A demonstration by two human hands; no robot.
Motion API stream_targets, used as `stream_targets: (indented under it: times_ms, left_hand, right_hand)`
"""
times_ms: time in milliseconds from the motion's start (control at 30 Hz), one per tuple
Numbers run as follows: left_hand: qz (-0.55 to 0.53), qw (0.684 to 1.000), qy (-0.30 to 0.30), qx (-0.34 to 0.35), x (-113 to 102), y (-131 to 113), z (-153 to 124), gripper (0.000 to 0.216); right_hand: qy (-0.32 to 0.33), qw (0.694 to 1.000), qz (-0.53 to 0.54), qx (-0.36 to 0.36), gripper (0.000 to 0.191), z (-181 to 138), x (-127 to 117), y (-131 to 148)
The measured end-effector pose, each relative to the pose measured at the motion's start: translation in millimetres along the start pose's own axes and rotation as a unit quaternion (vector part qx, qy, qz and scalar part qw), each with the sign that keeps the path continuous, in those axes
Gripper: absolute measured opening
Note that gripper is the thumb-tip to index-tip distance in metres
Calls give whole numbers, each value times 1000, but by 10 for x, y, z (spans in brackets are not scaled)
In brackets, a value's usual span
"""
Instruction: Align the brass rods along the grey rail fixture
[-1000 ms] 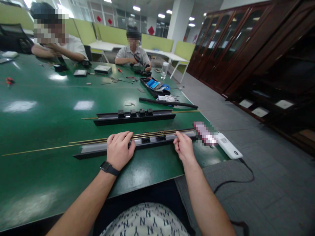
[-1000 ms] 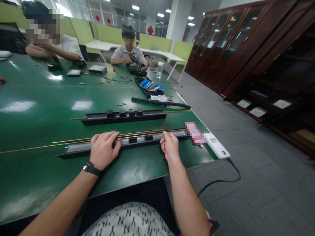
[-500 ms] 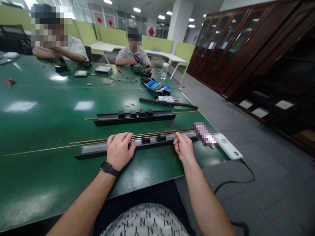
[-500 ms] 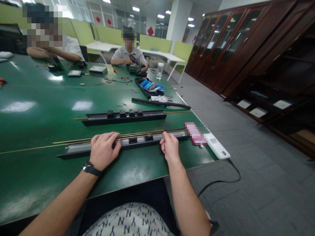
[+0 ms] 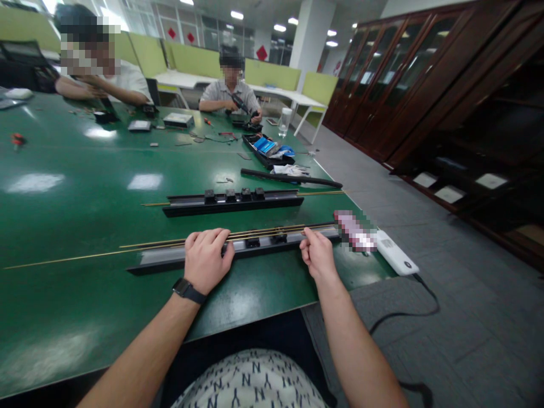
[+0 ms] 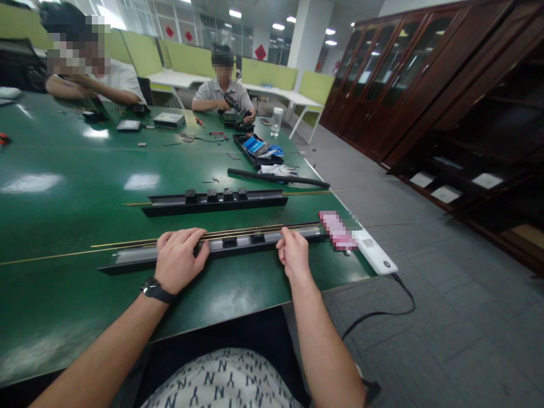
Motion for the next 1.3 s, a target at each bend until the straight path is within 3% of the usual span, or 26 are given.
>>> stream_targets:
  times_ms: [700, 1033, 1300]
  left_hand:
    - [6, 1000, -7, 4, 16, 3, -15, 24]
    - [4, 1000, -10, -3, 39, 16, -42, 24]
    - [0, 1000, -13, -4, 32, 11, -43, 24]
  right_hand:
    - [0, 1000, 2, 0, 40, 49, -12, 19]
    - [-17, 1000, 11, -1, 40, 131, -179, 33]
    - [-10, 1000, 8, 4, 39, 71, -95, 46]
Point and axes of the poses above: each hand's wrist, its own z-axis towards the middle knuckle, its own x-axis out of the palm, y = z × x, the point moved 4 cm from there along z, towards the middle knuckle, and after that the axes turned 15 degrees about x, right-handed, at the moved point
